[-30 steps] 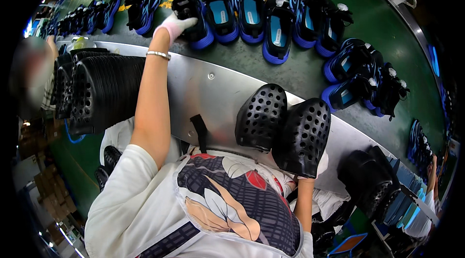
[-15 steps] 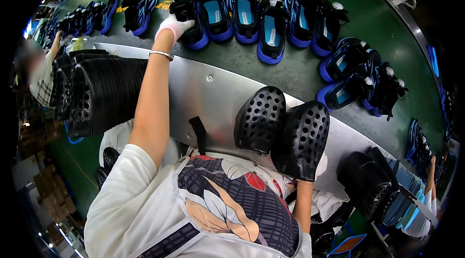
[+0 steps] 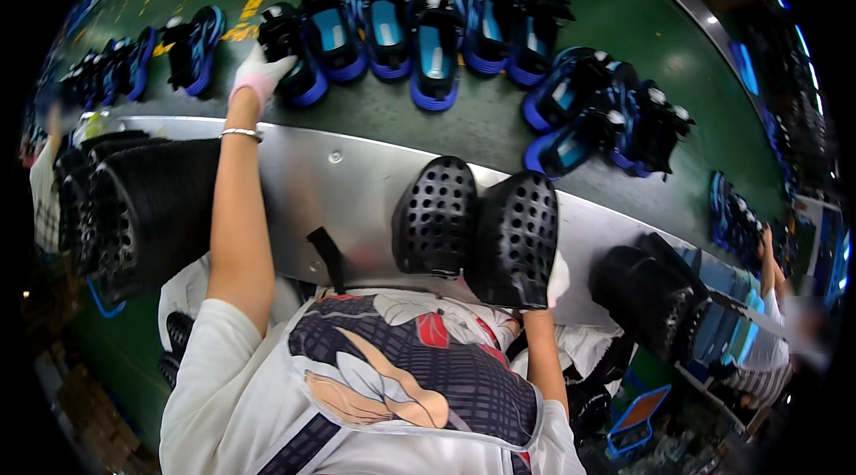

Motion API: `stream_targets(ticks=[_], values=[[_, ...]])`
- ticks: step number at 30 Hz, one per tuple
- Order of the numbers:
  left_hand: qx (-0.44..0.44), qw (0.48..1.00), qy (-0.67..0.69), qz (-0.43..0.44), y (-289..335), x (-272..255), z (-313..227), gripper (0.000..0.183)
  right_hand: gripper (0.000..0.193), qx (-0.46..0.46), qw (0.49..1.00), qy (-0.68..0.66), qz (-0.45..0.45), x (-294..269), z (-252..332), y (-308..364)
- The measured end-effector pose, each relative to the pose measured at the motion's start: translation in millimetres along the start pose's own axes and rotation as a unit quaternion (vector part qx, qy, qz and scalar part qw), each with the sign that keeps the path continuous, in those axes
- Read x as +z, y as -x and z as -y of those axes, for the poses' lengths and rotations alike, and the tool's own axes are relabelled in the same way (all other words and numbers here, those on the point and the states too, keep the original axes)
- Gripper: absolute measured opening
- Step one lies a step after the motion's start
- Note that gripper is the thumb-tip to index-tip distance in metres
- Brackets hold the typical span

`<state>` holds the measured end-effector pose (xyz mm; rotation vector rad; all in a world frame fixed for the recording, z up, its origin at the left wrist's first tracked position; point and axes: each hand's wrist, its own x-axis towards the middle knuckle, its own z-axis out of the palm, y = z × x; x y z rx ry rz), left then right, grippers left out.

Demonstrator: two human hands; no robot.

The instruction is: The person inserts black plastic shoe lasts into blue and black athletic shoes on a factory assembly line. They pick up the lasts, place them inside the shoes to maintain shape, and arrange the shoes in a row on the conveyor belt.

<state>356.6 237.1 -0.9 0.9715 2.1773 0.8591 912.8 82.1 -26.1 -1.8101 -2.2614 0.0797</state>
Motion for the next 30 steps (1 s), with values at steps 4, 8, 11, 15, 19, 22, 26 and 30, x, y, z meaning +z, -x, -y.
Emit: stream_targets(ticks=[4, 8, 11, 15, 19, 22, 26, 30], values=[[0.033, 0.997, -0.065, 0.007, -2.6, 17.7, -16.1, 0.073, 0.014, 0.019, 1.000, -0.010, 0.021, -10.9, 12.4, -9.2], [0.050, 0.985, -0.159, 0.037, 4.4, 40.3, -44.1, 0.078, 0.014, 0.052, 0.996, -0.049, 0.044, -44.4, 28.1, -30.9], [0.068, 0.988, -0.129, 0.048, -5.5, 50.4, -42.1, 0.081, 0.014, 0.130, 0.982, -0.137, -0.023, -99.4, 29.2, -79.7], [0.028, 0.992, -0.075, 0.099, -4.7, 45.3, -41.6, 0.071, 0.017, 0.082, 0.956, -0.279, -0.037, -163.7, 85.3, -188.6], [-0.009, 0.989, -0.110, 0.095, 3.2, 33.7, -41.9, 0.046, 0.024, -0.176, 0.950, -0.210, 0.148, -155.0, 210.1, -275.1], [-0.015, 0.989, -0.143, 0.045, 17.5, 35.2, -60.6, 0.038, 0.033, -0.295, 0.922, -0.018, 0.250, -98.2, 290.7, -316.1], [-0.067, 0.992, -0.100, 0.031, 22.0, 45.6, -63.8, 0.038, 0.039, -0.253, 0.920, 0.079, 0.288, -28.0, 346.7, -340.5], [-0.113, 0.990, -0.087, 0.017, 23.0, 46.4, -61.5, 0.038, 0.040, -0.250, 0.911, 0.124, 0.304, -4.3, 366.2, -347.1]])
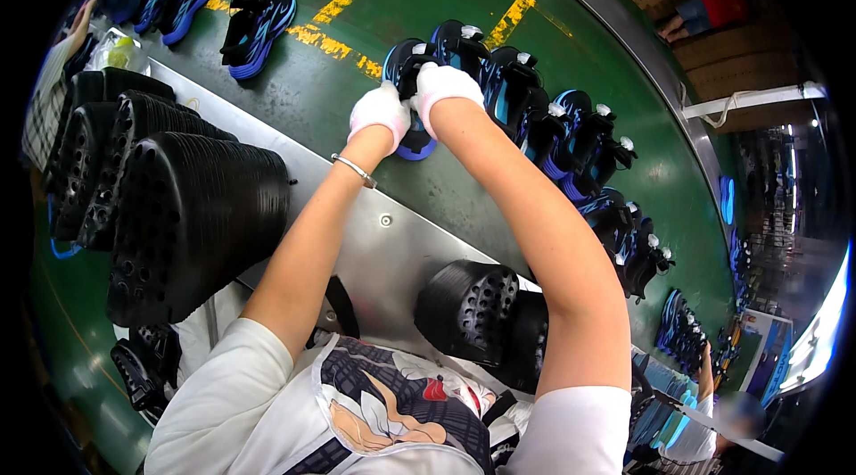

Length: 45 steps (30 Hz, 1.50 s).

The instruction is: The person inserts black plastic shoe lasts into blue and black athletic shoes on a factory assembly line. They pick up the lasts, place them inside the shoes to maintain shape, and arrange the shoes in a row on the conveyor belt.

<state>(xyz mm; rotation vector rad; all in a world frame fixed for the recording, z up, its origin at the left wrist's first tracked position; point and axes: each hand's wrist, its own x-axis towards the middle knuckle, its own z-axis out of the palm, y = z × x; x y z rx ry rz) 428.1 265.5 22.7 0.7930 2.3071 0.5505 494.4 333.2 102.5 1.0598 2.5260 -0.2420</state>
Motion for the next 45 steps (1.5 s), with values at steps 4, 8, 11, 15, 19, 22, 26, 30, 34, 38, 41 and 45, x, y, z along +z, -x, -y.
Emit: stream_targets(ticks=[4, 8, 11, 15, 19, 22, 26, 30, 34, 38, 41, 45], values=[[0.004, 1.000, 0.000, -0.007, -0.9, 6.5, -0.3, 0.035, 0.030, 0.002, 0.998, 0.024, -0.062, 22.9, -6.2, -10.7], [0.011, 0.998, -0.053, -0.013, 3.7, 4.4, -0.9, 0.029, 0.026, 0.006, 0.998, 0.020, -0.056, 27.6, 1.1, -10.0], [0.011, 0.997, -0.082, -0.014, -9.3, 8.9, -7.8, 0.032, 0.027, 0.059, 0.994, -0.049, -0.075, 31.4, 2.0, -22.3], [0.042, 0.996, -0.063, -0.046, -12.1, 9.9, -13.0, 0.037, 0.038, -0.005, 0.999, -0.040, -0.025, 9.5, -31.8, 1.4], [0.030, 0.998, -0.054, -0.026, -52.2, -17.4, 25.1, 0.052, 0.036, -0.062, 0.996, -0.029, -0.050, -30.9, -55.9, 93.8], [0.083, 0.972, -0.092, -0.199, -32.9, -23.8, 27.3, 0.060, 0.035, 0.042, 0.998, 0.007, -0.039, -19.0, -114.6, 150.9], [0.274, 0.889, -0.035, -0.366, 9.5, -18.1, -4.8, 0.049, 0.047, 0.173, 0.984, -0.012, 0.038, 29.1, -183.2, 215.7], [0.383, 0.879, 0.016, -0.283, 16.0, 8.8, -31.3, 0.036, 0.077, 0.268, 0.955, -0.117, 0.053, 77.5, -202.4, 224.6], [0.378, 0.897, -0.109, -0.201, 12.3, 27.9, -51.6, 0.044, 0.076, 0.274, 0.949, -0.154, 0.014, 98.3, -218.0, 213.7], [0.359, 0.885, -0.236, -0.180, 3.7, 30.5, -68.4, 0.049, 0.064, 0.265, 0.958, -0.113, -0.001, 103.2, -255.5, 221.8], [0.344, 0.886, -0.255, -0.180, -4.3, 28.1, -72.8, 0.049, 0.055, 0.291, 0.951, -0.096, -0.047, 109.4, -288.0, 230.7], [0.327, 0.898, -0.258, -0.139, -7.1, 29.5, -84.1, 0.050, 0.053, 0.364, 0.922, -0.101, -0.078, 105.6, -323.2, 234.6]])
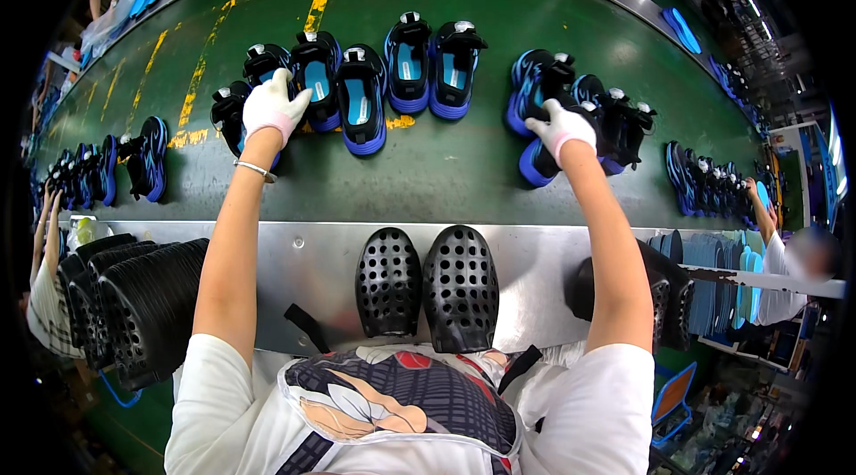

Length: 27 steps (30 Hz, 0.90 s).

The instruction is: The person inserts black plastic shoe lasts into blue and black athletic shoes on a factory assembly line. They pick up the lasts, place them inside the shoes to maintain shape, and arrange the shoes in a row on the conveyor belt.

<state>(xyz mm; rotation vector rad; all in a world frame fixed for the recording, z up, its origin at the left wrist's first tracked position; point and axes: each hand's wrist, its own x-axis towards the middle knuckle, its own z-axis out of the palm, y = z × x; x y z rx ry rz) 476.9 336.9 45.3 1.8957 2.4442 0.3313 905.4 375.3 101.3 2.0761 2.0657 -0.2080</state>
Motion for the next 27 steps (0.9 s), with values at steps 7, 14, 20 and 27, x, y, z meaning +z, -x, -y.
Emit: stream_targets(ticks=[7, 14, 20, 27], values=[[-0.031, 0.979, 0.090, 0.183, -31.2, 5.7, 8.5, 0.070, 0.033, -0.167, 0.985, 0.022, -0.034, -52.3, 91.6, 10.0], [-0.071, 0.984, 0.043, 0.157, -21.5, 18.9, 3.1, 0.063, 0.041, -0.311, 0.948, 0.062, -0.035, 0.9, 168.0, -18.8], [-0.029, 0.983, 0.052, 0.174, 18.1, 4.8, -56.6, 0.050, 0.026, -0.293, 0.948, -0.002, -0.121, 20.7, 108.3, -11.7], [0.069, 0.965, 0.126, 0.221, 58.9, 2.0, -117.7, 0.054, 0.024, -0.219, 0.972, -0.004, -0.089, 24.3, 29.5, 44.4]])
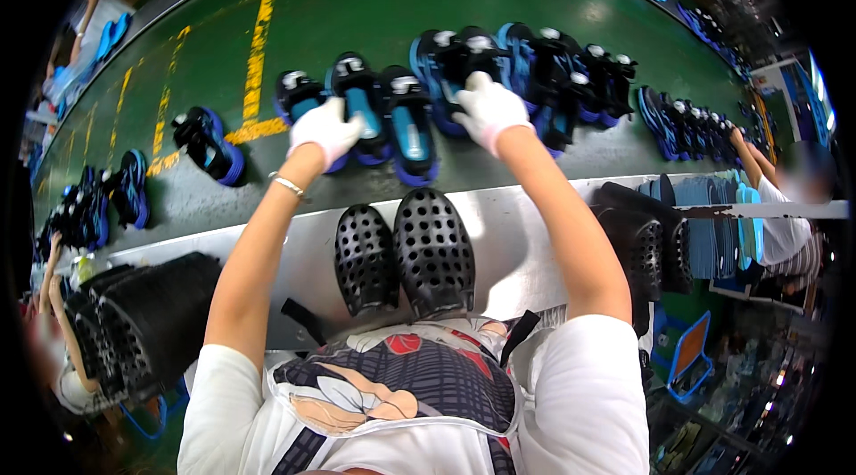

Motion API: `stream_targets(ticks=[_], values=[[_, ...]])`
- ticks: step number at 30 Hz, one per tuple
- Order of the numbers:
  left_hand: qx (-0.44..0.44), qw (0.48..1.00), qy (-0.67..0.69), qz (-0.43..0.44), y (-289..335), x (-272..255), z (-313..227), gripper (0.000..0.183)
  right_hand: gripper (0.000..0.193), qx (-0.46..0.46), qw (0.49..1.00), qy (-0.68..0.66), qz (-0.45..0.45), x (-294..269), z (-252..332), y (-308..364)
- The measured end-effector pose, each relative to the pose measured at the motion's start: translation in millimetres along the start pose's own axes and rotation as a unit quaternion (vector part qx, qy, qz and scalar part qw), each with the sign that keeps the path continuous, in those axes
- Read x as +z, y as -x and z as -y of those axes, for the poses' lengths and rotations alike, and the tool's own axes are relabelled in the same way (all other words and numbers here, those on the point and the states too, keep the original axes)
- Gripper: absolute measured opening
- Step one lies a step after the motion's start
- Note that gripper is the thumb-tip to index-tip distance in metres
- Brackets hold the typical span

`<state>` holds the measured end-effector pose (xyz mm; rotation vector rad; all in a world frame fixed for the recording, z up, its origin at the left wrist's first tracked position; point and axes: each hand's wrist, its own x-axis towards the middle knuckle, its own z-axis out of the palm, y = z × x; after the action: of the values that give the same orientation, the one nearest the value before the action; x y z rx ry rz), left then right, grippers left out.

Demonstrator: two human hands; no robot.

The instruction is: The person inserts black plastic shoe lasts into blue and black athletic shoes on a factory assembly line. They pick up the lasts, place them inside the shoes to maintain shape, and arrange the shoes in a row on the conveyor belt.

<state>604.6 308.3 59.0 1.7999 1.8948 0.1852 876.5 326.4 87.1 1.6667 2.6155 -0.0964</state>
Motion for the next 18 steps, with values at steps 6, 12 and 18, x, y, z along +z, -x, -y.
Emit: stream_targets(ticks=[6, 12, 18], values=[[0.117, 0.993, 0.019, -0.009, 28.5, 11.9, 10.7, 0.052, 0.028, 0.049, 0.997, -0.046, -0.024, -21.5, -6.5, 37.9], [0.202, 0.951, 0.075, -0.224, 75.1, -7.5, 34.6, 0.039, 0.019, -0.041, 0.970, -0.213, -0.112, -116.8, 78.2, 113.9], [0.068, 0.945, 0.243, -0.208, 126.3, 0.4, 72.8, 0.030, 0.033, -0.140, 0.974, -0.170, -0.042, -144.8, 119.3, 166.8]])
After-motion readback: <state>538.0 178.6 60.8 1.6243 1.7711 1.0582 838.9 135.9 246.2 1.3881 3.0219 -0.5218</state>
